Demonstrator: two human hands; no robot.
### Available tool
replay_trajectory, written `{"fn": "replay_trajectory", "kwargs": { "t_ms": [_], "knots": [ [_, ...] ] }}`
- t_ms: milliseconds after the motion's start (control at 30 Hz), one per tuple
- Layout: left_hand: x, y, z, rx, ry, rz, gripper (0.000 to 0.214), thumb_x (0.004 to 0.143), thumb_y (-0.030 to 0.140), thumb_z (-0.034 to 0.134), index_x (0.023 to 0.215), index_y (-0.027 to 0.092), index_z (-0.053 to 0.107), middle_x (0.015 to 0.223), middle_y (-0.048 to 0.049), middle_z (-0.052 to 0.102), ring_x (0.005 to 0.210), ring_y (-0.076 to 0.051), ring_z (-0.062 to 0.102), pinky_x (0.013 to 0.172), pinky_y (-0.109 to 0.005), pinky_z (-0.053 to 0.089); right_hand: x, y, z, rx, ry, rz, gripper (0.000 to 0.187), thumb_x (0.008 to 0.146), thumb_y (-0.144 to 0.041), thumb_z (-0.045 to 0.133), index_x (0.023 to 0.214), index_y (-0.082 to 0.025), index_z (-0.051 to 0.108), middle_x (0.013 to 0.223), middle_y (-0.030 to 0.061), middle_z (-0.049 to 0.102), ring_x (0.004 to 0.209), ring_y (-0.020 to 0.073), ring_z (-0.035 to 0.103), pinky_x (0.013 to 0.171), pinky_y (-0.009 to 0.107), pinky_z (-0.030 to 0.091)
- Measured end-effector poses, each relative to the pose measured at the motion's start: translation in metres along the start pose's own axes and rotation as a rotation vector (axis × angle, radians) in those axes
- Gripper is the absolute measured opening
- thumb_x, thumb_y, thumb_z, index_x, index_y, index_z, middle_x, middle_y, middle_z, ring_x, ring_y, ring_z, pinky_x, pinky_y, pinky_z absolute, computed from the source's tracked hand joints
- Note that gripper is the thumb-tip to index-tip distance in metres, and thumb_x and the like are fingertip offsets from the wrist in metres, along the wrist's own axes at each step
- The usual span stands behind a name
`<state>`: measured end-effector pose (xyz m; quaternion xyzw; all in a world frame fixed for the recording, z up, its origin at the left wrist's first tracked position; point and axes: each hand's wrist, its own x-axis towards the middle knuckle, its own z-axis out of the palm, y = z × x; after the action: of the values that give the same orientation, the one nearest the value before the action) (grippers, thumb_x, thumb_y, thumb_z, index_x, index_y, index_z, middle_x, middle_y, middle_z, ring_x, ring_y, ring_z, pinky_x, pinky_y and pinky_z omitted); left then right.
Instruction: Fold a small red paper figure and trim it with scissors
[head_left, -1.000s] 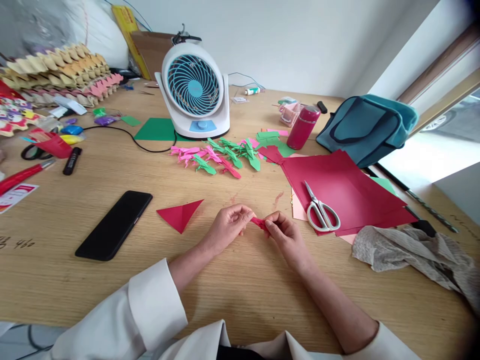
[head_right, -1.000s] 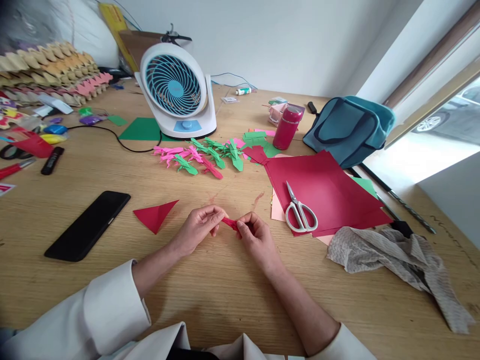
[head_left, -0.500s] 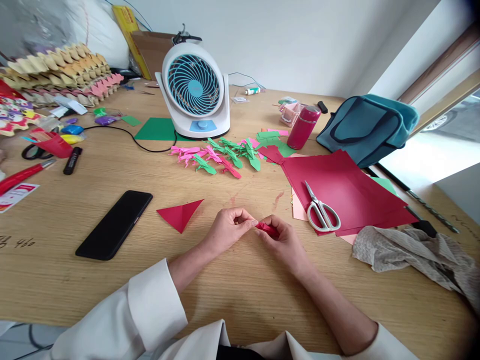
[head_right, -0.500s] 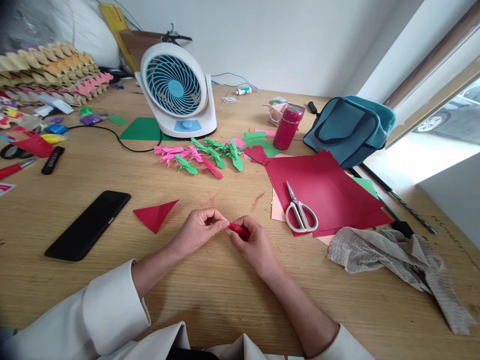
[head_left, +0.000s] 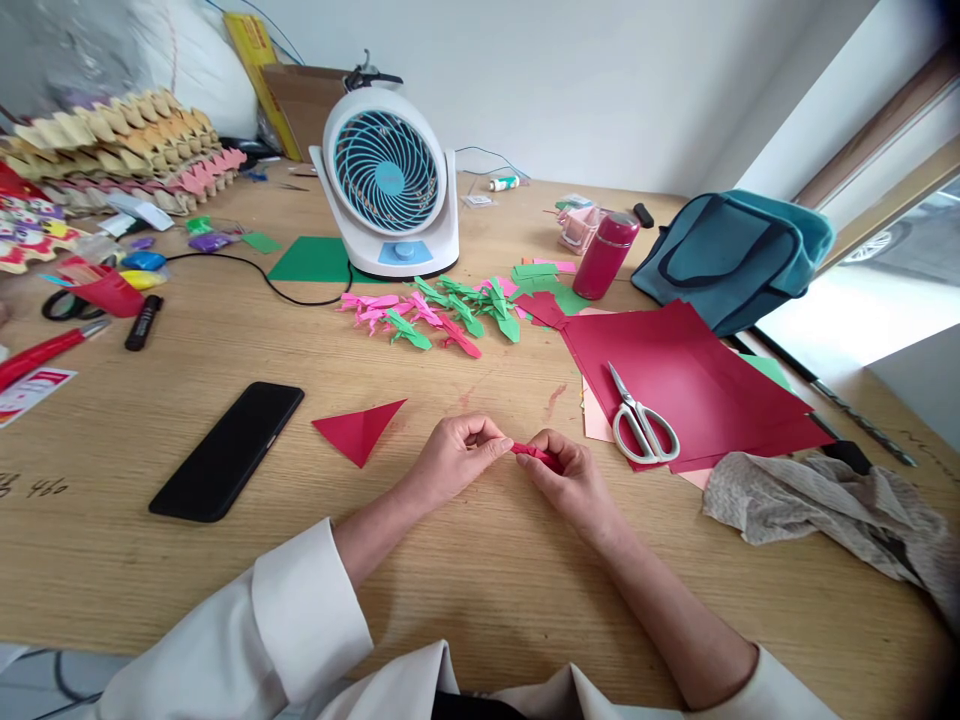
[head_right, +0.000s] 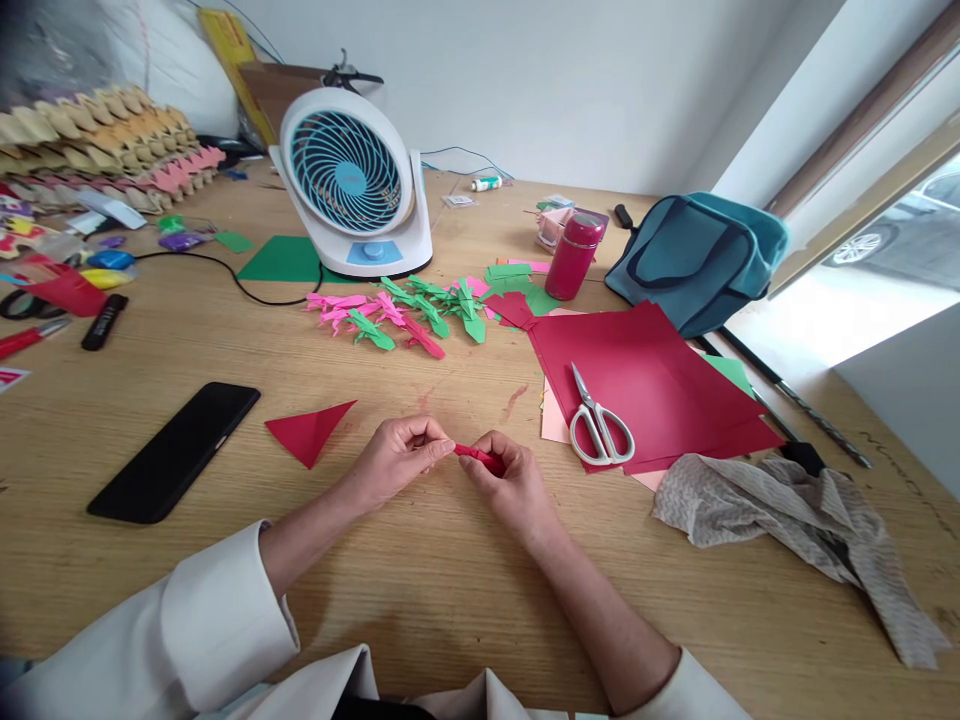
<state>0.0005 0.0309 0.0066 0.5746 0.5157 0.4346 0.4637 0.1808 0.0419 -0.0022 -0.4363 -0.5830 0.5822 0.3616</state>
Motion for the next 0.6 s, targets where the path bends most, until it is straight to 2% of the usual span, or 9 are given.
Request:
{"fn": "replay_trajectory", "kwargs": {
  "t_ms": [200, 367, 600],
  "knots": [
    [0.0019, -0.0043, -0.0028, -0.100, -0.071, -0.049, 0.035, 0.085, 0.047, 0.061, 0.074, 0.014, 0.064, 0.057, 0.0031, 0.052, 0.050, -0.007, 0.045, 0.048, -0.019, 0.036, 0.0009, 0.0013, -0.0025, 0.043, -0.017, 0.040, 0.037, 0.078, -0.052, 0.070, 0.070, -0.020, 0.053, 0.053, -0.0074, 0.036, 0.047, 0.0080, 0.024, 0.044, 0.023, 0.017],
    [0.0000, -0.0005, -0.0007, -0.208, -0.069, -0.103, 0.044, 0.088, 0.055, 0.054, 0.086, 0.012, 0.067, 0.073, -0.0028, 0.059, 0.058, -0.010, 0.052, 0.045, -0.019, 0.039, 0.0015, 0.0016, -0.0035, 0.052, -0.004, 0.034, 0.038, 0.077, -0.052, 0.071, 0.070, -0.019, 0.054, 0.054, -0.0066, 0.039, 0.049, 0.0084, 0.027, 0.044, 0.023, 0.018],
    [-0.0011, 0.0015, -0.0001, -0.031, 0.002, -0.005, 0.030, 0.084, 0.040, 0.063, 0.068, 0.016, 0.052, 0.052, 0.0064, 0.044, 0.048, -0.007, 0.039, 0.048, -0.020, 0.032, 0.0008, 0.0052, -0.0013, 0.044, -0.023, 0.044, 0.037, 0.079, -0.051, 0.070, 0.071, -0.019, 0.052, 0.055, -0.0073, 0.036, 0.049, 0.0081, 0.024, 0.045, 0.024, 0.018]
  ]
}}
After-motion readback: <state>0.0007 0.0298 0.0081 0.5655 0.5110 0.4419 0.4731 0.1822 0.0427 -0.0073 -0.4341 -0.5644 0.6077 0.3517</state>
